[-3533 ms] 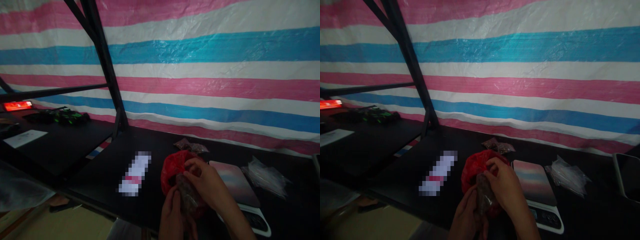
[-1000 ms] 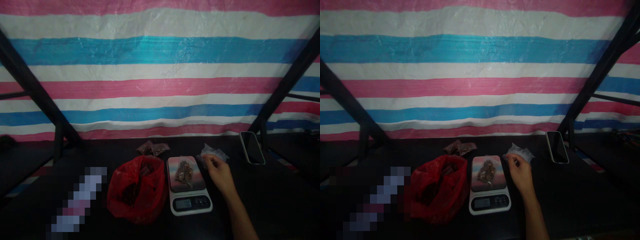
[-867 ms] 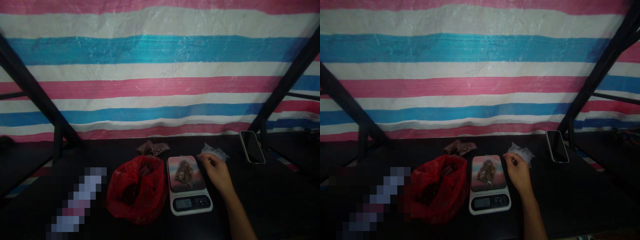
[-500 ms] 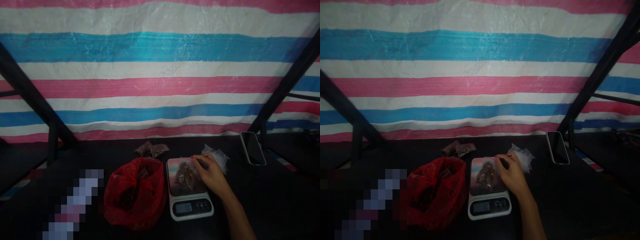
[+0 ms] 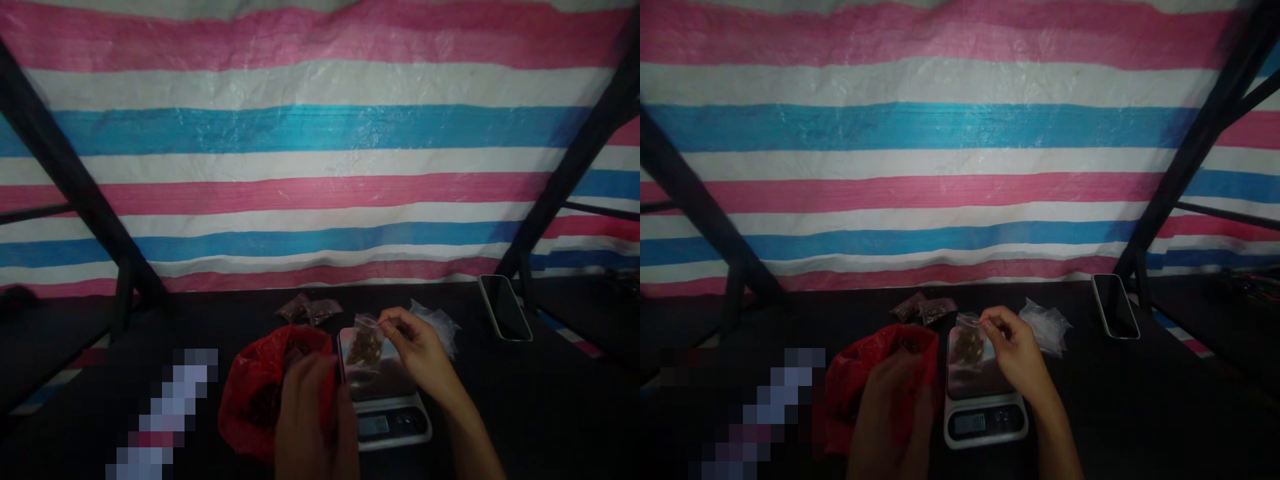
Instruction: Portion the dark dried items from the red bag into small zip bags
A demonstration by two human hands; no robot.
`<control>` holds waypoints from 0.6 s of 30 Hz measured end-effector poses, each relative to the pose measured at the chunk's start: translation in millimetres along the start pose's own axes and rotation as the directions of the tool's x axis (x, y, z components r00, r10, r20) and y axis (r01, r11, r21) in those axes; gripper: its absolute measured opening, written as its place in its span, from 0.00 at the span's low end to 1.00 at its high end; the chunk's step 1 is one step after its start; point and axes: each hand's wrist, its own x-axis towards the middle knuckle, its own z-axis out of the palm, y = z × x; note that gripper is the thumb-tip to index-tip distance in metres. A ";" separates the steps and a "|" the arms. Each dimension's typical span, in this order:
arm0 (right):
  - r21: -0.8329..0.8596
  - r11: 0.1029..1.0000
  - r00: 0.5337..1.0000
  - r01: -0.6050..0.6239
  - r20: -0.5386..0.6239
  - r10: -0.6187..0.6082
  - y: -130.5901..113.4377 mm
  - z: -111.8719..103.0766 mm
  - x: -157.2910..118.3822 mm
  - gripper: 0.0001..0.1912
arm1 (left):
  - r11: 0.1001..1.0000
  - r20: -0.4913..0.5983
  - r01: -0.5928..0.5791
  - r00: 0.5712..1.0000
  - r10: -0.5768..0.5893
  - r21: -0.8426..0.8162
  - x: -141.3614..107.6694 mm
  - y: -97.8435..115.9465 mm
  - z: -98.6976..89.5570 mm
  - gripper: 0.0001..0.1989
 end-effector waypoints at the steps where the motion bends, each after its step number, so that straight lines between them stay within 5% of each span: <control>1: 0.057 0.998 1.000 0.003 0.011 -0.004 -6.5 3.2 0.4 0.13 | 0.993 -0.023 0.113 0.993 -0.113 -0.023 19.2 1.0 3.0 0.17; 3: 0.137 0.991 1.000 0.015 0.023 -0.018 -16.3 11.7 0.8 0.14 | 0.933 0.130 0.312 0.948 -0.291 -0.181 53.0 3.6 7.1 0.21; 6: 0.253 0.967 0.999 -0.013 0.041 0.003 -23.8 27.8 0.5 0.16 | 0.785 0.391 0.488 0.855 -0.341 -0.383 80.5 3.2 4.6 0.21; 11: 0.401 0.914 0.996 -0.059 0.083 0.028 -26.9 52.1 -1.3 0.21 | 0.778 0.245 0.459 0.888 -0.388 -0.430 81.5 -9.3 -9.6 0.17; 18: 0.347 0.938 1.000 0.018 -0.011 -0.016 -30.2 66.1 -6.1 0.11 | 0.861 0.252 0.405 0.907 -0.337 -0.307 78.9 -15.8 -22.2 0.17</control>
